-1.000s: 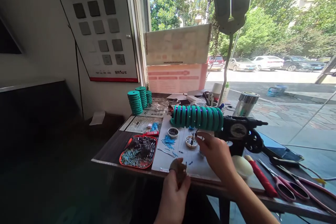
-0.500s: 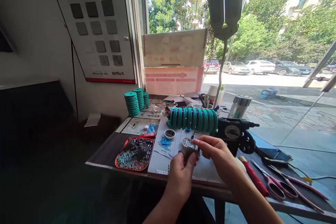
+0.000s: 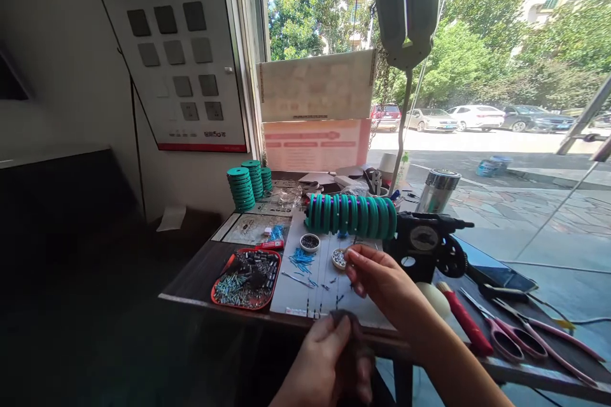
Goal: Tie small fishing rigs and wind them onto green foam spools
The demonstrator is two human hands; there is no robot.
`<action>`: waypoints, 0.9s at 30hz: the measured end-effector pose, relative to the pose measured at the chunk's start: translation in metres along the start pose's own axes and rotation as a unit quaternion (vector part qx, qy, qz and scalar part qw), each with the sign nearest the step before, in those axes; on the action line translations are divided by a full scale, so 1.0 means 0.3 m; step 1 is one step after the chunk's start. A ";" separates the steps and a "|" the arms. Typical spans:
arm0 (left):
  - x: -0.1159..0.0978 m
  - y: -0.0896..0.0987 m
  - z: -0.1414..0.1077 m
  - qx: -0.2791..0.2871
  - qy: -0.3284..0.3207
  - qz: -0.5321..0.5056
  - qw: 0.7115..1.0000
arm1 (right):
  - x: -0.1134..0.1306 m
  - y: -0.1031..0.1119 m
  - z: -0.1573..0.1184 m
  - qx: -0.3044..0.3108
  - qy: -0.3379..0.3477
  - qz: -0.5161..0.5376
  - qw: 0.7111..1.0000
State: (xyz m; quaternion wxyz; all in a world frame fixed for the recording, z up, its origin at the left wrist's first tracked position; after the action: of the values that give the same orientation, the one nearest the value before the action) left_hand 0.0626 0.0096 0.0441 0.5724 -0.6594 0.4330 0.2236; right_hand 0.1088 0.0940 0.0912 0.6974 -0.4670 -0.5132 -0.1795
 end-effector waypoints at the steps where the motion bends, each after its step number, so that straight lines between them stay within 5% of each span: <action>1: 0.023 0.010 -0.012 0.002 0.026 0.000 1.000 | 0.003 0.005 -0.001 -0.003 0.002 -0.005 1.000; 7: 0.080 0.075 -0.085 -0.055 0.063 0.013 0.996 | -0.003 0.022 0.000 -0.010 -0.007 -0.019 1.000; 20: 0.157 0.121 -0.095 -0.060 0.066 -0.035 0.995 | -0.009 0.029 0.005 -0.018 -0.012 -0.021 1.000; 24: 0.136 0.112 -0.099 -0.052 0.058 -0.037 0.996 | -0.005 0.028 0.003 -0.026 -0.014 -0.023 0.999; 27: 0.063 0.074 -0.089 0.000 0.026 0.064 0.998 | 0.014 0.032 0.007 -0.032 -0.002 -0.053 0.998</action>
State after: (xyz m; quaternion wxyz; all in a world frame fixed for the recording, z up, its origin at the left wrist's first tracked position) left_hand 0.0489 -0.0211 0.0233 0.5454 -0.6362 0.4888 0.2426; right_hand 0.1162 0.1016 0.0905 0.6705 -0.4617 -0.5326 -0.2316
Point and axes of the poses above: each hand's wrist, its own z-axis towards the middle knuckle, its own y-axis out of the back of the hand, x = y × z, the point moved 7 cm from there along z, towards the middle knuckle, and after that the axes turned 1 degree about x, right-handed, at the moved point
